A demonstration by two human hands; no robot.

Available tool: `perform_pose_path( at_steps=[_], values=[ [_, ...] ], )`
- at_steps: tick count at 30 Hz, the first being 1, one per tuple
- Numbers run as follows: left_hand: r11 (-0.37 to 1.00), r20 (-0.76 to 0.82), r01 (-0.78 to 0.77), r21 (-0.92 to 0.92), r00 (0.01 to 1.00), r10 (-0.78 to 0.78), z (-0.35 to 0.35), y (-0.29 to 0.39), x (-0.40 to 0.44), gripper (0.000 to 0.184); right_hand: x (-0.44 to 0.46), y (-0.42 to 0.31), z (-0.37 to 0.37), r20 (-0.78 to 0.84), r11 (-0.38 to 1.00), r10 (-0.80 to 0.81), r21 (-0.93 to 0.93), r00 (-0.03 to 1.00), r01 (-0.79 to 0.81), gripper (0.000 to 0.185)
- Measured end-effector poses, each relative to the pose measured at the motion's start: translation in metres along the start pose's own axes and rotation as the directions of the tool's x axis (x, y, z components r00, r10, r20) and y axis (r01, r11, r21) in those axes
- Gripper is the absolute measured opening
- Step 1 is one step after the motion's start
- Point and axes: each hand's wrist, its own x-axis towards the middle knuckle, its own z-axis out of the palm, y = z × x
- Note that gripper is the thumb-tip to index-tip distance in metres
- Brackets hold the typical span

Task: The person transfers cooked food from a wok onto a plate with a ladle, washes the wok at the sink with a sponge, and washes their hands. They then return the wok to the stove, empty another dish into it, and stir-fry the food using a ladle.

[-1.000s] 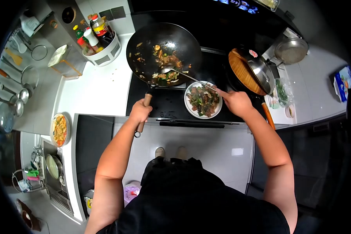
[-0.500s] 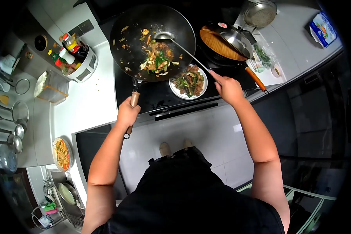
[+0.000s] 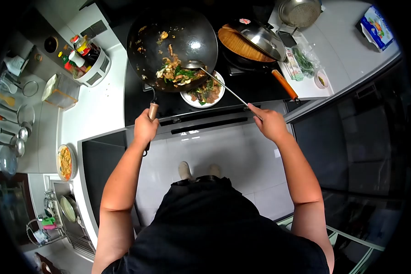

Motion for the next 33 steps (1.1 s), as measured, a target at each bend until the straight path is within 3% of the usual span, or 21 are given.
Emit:
perform_pose_path(
  at_steps=[18, 27, 33],
  values=[
    [0.986, -0.116, 0.074, 0.152, 0.992, -0.057, 0.029, 0.020, -0.009, 0.024, -0.041, 0.052, 0.002, 0.089, 0.996, -0.006, 0.089, 0.996, -0.002, 0.052],
    [0.972, -0.134, 0.103, 0.209, 0.988, -0.076, 0.025, 0.016, -0.007, 0.024, -0.041, 0.062, 0.008, -0.001, 0.990, -0.022, 0.143, 1.000, 0.021, 0.050],
    [0.976, -0.132, 0.070, 0.207, 0.990, -0.043, 0.021, 0.016, -0.012, 0.024, 0.016, 0.050, 0.029, -0.161, 0.987, -0.112, 0.099, 0.981, 0.129, 0.051]
  ],
)
